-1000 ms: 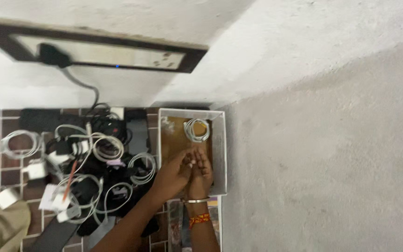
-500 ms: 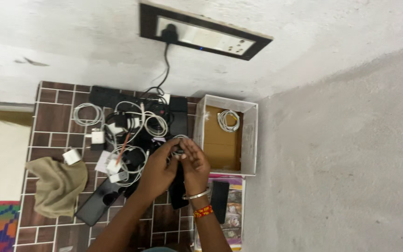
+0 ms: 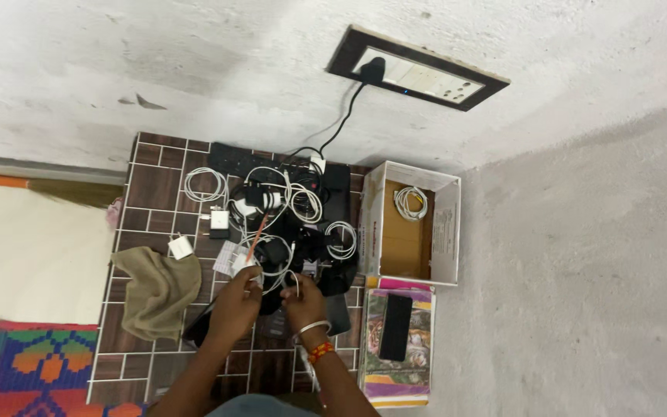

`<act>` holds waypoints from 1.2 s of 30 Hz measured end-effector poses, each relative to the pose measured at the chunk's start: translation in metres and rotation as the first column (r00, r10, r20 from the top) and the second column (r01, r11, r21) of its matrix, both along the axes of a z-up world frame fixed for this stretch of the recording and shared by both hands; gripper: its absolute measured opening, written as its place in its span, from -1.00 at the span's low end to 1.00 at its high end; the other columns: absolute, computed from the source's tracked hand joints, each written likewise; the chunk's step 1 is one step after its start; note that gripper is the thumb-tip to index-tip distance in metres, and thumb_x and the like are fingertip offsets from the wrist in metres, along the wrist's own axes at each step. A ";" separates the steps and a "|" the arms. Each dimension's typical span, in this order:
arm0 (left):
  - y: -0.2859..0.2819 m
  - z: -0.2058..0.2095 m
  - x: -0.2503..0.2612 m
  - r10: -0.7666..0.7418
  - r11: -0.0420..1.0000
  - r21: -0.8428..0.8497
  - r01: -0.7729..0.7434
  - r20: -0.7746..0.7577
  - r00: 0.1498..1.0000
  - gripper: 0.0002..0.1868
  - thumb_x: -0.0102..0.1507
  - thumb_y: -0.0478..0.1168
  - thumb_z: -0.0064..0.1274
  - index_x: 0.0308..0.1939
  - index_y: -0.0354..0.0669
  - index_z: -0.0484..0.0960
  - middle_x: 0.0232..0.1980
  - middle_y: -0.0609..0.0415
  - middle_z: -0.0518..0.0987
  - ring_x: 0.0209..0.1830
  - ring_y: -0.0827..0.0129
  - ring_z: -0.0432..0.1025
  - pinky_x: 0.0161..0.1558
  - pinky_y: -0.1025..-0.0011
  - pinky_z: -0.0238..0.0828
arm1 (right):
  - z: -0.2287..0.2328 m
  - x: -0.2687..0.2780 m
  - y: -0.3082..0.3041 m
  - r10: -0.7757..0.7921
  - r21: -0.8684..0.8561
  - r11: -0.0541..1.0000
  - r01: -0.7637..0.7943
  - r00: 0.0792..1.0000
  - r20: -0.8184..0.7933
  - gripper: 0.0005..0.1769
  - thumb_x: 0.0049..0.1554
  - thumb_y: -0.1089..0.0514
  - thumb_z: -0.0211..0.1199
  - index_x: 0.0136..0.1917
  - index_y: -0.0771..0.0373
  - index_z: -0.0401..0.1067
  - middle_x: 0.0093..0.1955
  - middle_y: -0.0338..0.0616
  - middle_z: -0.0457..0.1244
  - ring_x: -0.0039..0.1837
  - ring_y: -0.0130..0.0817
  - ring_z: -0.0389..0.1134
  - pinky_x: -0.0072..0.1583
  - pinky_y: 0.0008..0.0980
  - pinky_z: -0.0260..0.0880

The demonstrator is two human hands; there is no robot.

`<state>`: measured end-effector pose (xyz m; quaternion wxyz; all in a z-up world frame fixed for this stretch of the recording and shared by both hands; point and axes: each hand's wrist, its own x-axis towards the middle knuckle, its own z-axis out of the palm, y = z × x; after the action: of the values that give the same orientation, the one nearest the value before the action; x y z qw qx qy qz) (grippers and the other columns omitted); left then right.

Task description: The person untangles and coils white charging cables on a tiled table, then places each coiled cable into a white cardboard box. The person handles the cables one at a time, repeating the process throughout the clip.

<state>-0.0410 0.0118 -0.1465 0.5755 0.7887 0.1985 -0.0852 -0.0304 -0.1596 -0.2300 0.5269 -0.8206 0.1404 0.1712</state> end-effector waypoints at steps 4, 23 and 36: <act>0.013 0.000 -0.007 -0.102 0.994 -0.024 0.102 -0.014 0.995 -0.51 0.20 -0.29 0.03 0.25 -0.08 0.54 -0.05 -0.16 0.69 -0.05 0.09 0.61 0.02 0.25 0.48 | 0.022 -0.003 0.012 -0.072 0.236 0.970 0.061 0.997 0.037 -0.65 0.19 0.37 0.15 0.26 0.33 0.43 -0.13 -0.17 0.42 -0.14 -0.50 0.43 -0.08 -0.47 0.48; -0.009 0.120 0.009 -0.204 0.977 0.005 0.212 0.285 0.936 -0.75 0.33 -0.21 0.02 0.03 -0.27 0.56 -0.03 -0.14 0.63 -0.03 0.06 0.56 -0.02 0.19 0.45 | 0.283 0.012 0.019 -0.182 0.483 0.872 -0.077 0.866 0.466 -0.69 0.33 0.21 0.12 0.29 0.40 0.42 -0.01 -0.08 0.44 -0.09 -0.44 0.44 0.01 -0.49 0.48; -0.018 0.213 0.023 0.029 0.845 -0.499 0.190 0.397 0.917 -0.67 0.43 -0.07 -0.15 -0.04 -0.31 0.53 -0.03 -0.06 0.71 -0.12 0.34 0.68 -0.12 0.40 0.66 | 0.292 0.000 -0.008 -0.025 0.473 0.836 -0.278 0.842 0.539 -0.23 0.22 0.25 0.22 0.62 0.19 0.01 0.44 0.06 0.24 0.45 -0.19 0.28 0.41 -0.21 0.33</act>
<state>-0.0182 -0.0063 0.0667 0.7934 0.6085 0.0149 -0.0024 -0.0299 -0.1678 0.0624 0.7384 -0.6637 -0.1189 0.0089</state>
